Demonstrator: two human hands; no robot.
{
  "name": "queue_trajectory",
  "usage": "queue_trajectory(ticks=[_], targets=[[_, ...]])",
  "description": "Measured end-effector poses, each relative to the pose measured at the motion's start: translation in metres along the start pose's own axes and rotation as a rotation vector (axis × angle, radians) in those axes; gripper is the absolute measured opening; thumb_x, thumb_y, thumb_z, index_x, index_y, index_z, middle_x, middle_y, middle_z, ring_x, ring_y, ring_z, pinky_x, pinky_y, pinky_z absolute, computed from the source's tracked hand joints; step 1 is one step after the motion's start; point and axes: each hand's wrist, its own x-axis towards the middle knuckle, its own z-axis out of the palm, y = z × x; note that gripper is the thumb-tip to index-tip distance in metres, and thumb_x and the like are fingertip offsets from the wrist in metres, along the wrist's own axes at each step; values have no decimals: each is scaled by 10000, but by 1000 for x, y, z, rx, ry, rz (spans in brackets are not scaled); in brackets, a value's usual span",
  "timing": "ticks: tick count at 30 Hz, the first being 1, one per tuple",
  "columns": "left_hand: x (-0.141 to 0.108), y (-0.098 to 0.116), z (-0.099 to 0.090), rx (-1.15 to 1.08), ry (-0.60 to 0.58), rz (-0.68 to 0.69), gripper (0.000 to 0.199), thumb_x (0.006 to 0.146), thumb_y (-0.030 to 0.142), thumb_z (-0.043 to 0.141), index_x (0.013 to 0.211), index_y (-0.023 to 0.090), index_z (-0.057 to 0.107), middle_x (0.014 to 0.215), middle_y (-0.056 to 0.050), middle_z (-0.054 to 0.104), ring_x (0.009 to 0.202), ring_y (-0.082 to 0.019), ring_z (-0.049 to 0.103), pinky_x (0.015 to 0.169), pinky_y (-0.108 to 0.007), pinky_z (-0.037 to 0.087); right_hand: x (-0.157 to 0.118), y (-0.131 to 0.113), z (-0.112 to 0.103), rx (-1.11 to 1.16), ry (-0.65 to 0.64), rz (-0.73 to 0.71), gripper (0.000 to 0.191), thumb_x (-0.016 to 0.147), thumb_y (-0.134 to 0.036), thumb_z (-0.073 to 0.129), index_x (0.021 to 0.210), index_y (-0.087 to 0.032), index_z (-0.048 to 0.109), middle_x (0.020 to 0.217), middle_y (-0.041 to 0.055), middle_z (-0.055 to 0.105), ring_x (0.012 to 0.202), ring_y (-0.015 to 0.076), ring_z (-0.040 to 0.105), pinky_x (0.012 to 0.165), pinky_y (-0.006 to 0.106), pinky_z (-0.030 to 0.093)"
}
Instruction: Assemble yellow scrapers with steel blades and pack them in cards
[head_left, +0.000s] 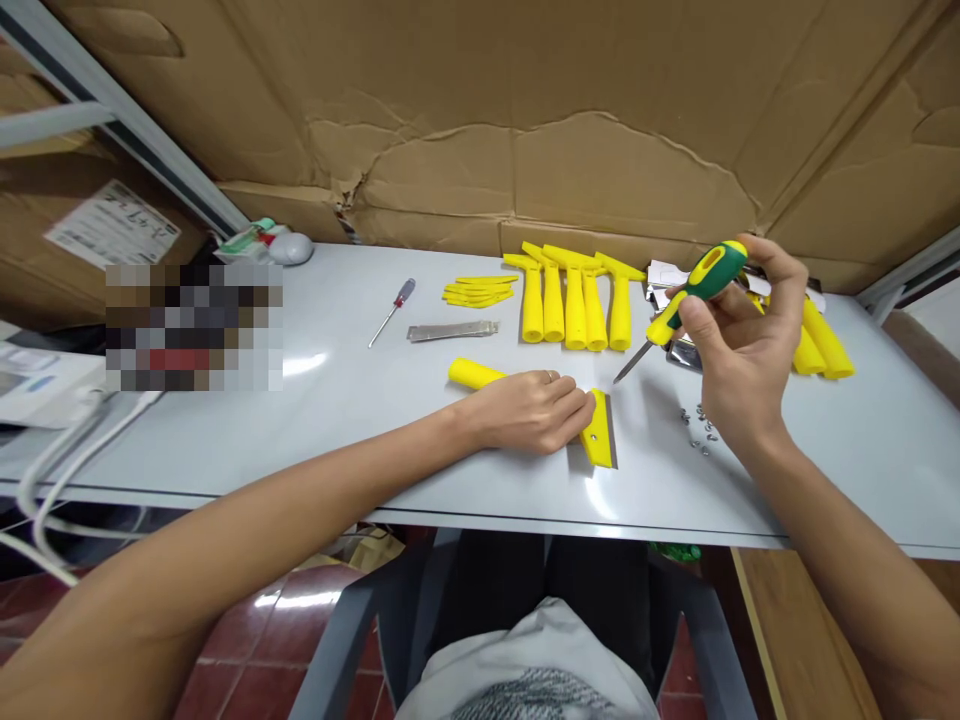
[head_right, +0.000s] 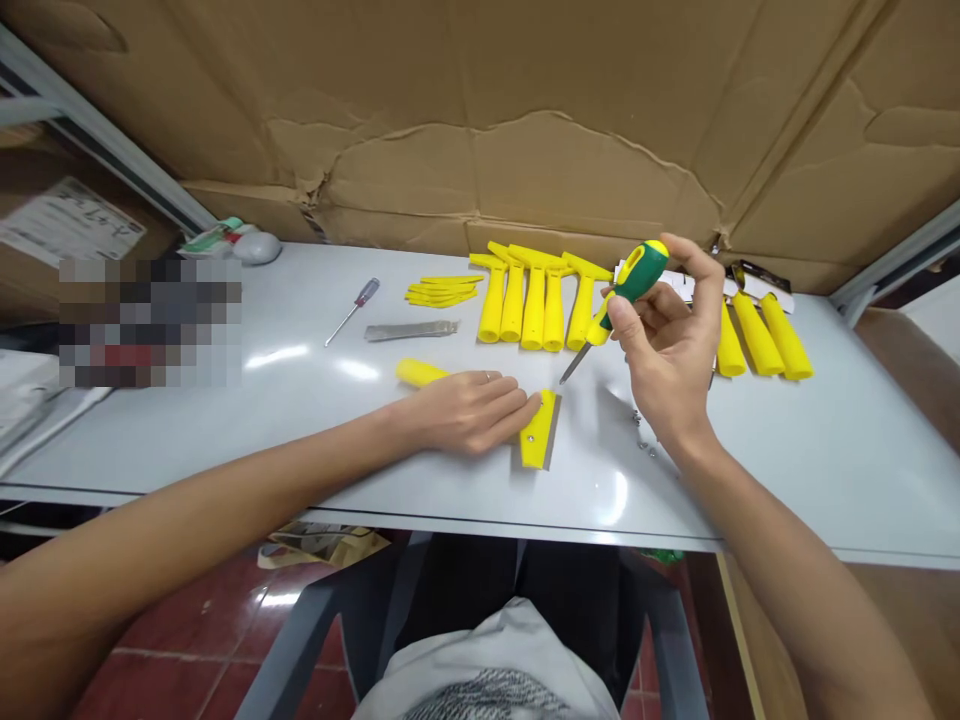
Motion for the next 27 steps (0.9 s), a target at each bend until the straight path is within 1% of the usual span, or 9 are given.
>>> queue_trajectory(ticks=[3,6,8,12,15,18,21,24,27], targets=[[-2,-3,2,-6,-55,-23,221,1088,126,487,1000,104,689,761,-16,662,674,-143,625,570,-283,499,1,3,-1,6,14,-5,491,875,-356,866,1270,-475,600,1152,-8,706,1090,262,764,775,422,678],[-3,-6,4,-33,-128,-59,342,1152,330,441,1058,106,682,864,-49,700,773,-171,660,634,-312,518,1,2,0,-16,25,-15,476,871,-376,868,1258,-465,606,1108,-5,702,1081,263,763,739,416,673],[-3,-7,5,-40,-181,-77,444,1154,455,417,1122,95,674,921,-75,716,832,-187,674,657,-324,503,1,0,2,-28,29,-29,464,872,-377,865,1250,-462,611,1087,-9,691,1043,253,763,718,412,671],[-4,-10,6,-61,-232,-122,490,1131,499,454,1247,68,656,988,-98,740,906,-202,685,689,-332,473,0,-5,4,-67,60,-34,414,895,-352,843,1213,-493,620,1254,-26,647,981,204,735,745,412,682],[-7,-17,1,-139,-247,-230,567,1097,599,462,1305,108,655,1032,-95,753,923,-215,689,662,-326,446,1,0,0,-57,68,-5,408,913,-364,823,1224,-516,608,1316,-38,638,1049,211,745,826,435,699],[-14,-28,-7,-259,-316,-348,513,1074,625,522,1245,176,703,1088,-92,769,966,-223,698,653,-304,410,4,13,-9,90,24,151,460,927,-376,805,1299,-502,565,1183,-22,722,1180,248,753,911,481,703],[-19,-35,-12,-393,-358,-395,409,1054,584,604,1149,215,751,1049,-61,779,948,-211,703,647,-303,376,10,23,-18,256,-19,390,394,919,-351,792,1239,-423,574,1117,-15,790,1212,262,756,959,522,696],[-18,-34,-11,-451,-362,-404,326,1069,505,610,1062,223,773,979,-39,778,902,-185,702,622,-313,329,17,24,-21,329,-49,584,272,888,-279,794,1094,-315,620,1133,28,818,1121,239,784,958,458,701],[-15,-26,-6,-390,-318,-405,371,1103,492,545,1047,208,778,944,-47,769,877,-183,697,617,-317,324,21,20,-19,350,-58,664,200,899,-184,752,1076,-238,676,1074,78,824,1018,202,798,907,358,705]])
